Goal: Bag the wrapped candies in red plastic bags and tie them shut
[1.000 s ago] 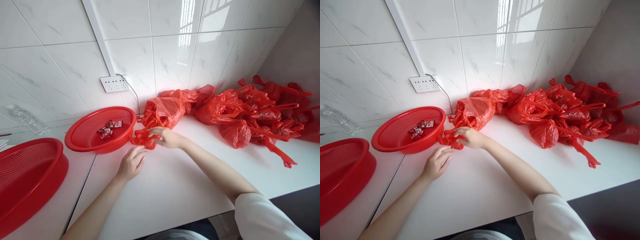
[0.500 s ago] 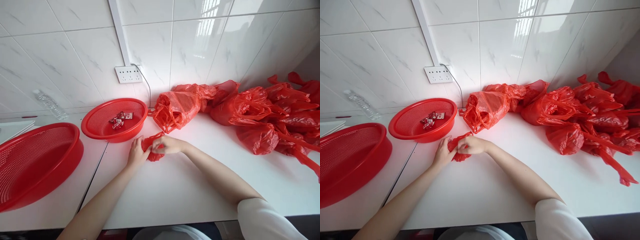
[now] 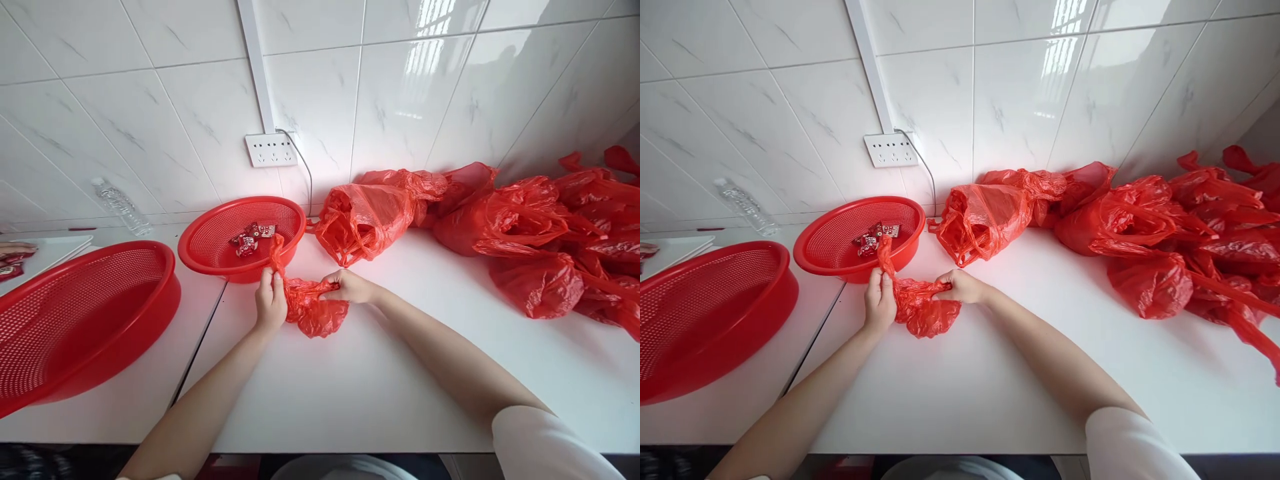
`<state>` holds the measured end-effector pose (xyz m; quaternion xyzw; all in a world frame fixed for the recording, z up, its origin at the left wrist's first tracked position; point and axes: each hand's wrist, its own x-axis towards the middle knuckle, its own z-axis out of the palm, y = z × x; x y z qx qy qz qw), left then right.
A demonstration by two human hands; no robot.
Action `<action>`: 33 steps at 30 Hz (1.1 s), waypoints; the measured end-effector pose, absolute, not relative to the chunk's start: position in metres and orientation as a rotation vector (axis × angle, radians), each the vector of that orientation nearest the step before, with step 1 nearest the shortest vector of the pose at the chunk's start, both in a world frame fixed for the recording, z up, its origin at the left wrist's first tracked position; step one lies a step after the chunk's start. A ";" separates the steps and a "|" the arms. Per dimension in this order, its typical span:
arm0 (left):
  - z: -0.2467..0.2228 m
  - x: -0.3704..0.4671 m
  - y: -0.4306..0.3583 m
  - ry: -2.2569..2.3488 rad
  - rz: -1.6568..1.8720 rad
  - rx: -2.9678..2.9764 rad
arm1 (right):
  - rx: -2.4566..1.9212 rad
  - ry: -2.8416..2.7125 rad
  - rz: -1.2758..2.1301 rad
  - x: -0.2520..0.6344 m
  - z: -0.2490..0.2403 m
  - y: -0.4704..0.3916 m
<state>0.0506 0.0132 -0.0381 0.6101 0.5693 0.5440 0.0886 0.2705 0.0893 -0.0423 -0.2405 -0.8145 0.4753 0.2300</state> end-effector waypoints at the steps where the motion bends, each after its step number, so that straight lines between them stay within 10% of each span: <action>1: -0.036 0.049 0.012 1.682 1.677 1.803 | -0.657 -2.251 1.300 0.277 -0.032 0.091; 10: -0.036 0.049 0.012 1.603 1.707 1.742 | -0.767 -2.274 0.969 0.361 0.071 0.080; 33: -0.059 0.035 0.014 1.638 1.804 2.185 | -0.673 -2.288 0.602 0.370 0.118 0.023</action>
